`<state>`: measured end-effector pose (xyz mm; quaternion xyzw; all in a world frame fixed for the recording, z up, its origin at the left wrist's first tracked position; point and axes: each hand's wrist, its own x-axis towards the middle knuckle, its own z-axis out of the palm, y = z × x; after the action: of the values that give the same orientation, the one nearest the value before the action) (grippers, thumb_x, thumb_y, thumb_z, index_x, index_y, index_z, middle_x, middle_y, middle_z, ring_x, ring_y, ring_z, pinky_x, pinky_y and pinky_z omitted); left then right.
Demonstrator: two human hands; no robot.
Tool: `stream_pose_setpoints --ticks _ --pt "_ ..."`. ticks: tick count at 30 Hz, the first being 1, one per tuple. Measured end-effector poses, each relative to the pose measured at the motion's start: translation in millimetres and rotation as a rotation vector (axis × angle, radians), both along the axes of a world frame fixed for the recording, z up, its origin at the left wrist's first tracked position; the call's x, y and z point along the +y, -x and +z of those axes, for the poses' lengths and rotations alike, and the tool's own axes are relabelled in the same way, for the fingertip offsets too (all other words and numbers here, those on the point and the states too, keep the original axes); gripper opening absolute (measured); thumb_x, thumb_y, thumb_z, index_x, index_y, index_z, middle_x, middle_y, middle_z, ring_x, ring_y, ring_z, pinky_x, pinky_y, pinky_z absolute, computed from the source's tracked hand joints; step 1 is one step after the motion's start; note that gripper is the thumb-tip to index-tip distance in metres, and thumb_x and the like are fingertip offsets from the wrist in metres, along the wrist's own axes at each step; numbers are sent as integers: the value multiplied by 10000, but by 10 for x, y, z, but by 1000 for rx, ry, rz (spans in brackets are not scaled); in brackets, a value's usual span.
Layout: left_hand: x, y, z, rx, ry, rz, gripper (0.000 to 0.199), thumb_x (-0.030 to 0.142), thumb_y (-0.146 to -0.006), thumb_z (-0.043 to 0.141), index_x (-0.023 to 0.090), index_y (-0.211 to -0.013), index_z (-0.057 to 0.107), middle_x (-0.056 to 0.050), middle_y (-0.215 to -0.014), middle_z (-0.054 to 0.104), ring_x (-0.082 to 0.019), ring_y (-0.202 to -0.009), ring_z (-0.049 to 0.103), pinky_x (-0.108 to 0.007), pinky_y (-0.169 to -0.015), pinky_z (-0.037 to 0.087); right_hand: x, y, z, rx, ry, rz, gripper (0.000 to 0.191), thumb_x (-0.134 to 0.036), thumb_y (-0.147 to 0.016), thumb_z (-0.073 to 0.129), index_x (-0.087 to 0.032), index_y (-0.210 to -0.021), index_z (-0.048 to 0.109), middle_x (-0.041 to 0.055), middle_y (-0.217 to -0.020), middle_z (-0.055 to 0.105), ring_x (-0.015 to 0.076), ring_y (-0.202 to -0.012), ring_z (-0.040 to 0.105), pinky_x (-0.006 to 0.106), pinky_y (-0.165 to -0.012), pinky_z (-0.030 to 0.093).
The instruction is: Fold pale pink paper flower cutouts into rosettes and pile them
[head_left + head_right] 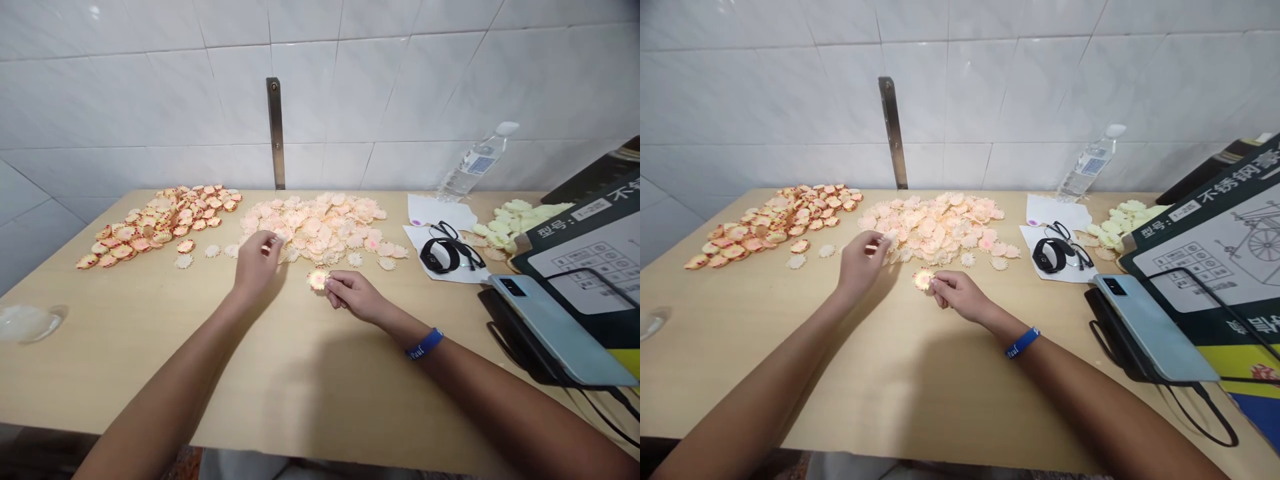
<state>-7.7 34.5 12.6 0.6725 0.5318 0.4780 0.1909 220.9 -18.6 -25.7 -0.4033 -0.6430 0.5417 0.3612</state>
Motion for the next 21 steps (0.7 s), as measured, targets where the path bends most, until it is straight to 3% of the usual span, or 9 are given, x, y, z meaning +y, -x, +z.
stream_pose_setpoints --ticks 3,9,13,17,19,21 --pt "-75 -187 -76 -1 54 -96 141 332 -830 593 198 -843 635 -22 -812 665 -154 -753 607 -262 -696 482 -2 25 13 -15 -8 -33 491 -614 -882 534 -186 -642 533 -5 -545 528 108 -510 446 263 -539 392" --pt "-57 -204 -80 -452 420 -187 326 436 -675 737 164 -789 599 12 -637 602 -115 -604 561 -241 -605 454 -1 56 9 19 16 -61 486 -625 -859 555 -184 -654 535 -11 -532 524 98 -487 432 249 -502 367" --pt "-79 -178 -79 -575 570 -243 451 427 -575 815 164 -843 565 37 -617 577 -77 -517 486 -223 -543 407 11 63 -12 53 25 -73 492 -637 -839 575 -177 -665 543 -12 -529 526 95 -488 446 237 -480 341" --pt "-88 -152 -109 -457 503 -198 466 420 -662 759 168 -1012 585 16 -652 597 -119 -570 533 -252 -569 438 27 63 -30 85 40 -87 502 -648 -829 582 -175 -669 542 -11 -529 535 93 -479 455 230 -461 334" --pt "-89 -126 -108 -294 337 -112 435 372 -727 701 181 -1106 603 -71 -893 681 -187 -805 629 -287 -665 490 32 64 -34 85 38 -87 502 -648 -824 590 -173 -670 544 -9 -540 543 92 -483 465 228 -461 342" --pt "-105 -103 -90 -108 120 -30 386 306 -774 643 202 -1145 623 -126 -1218 635 -235 -1084 600 -309 -773 507 32 63 -39 74 32 -87 492 -641 -826 593 -173 -679 551 -8 -547 547 91 -483 463 227 -458 344"
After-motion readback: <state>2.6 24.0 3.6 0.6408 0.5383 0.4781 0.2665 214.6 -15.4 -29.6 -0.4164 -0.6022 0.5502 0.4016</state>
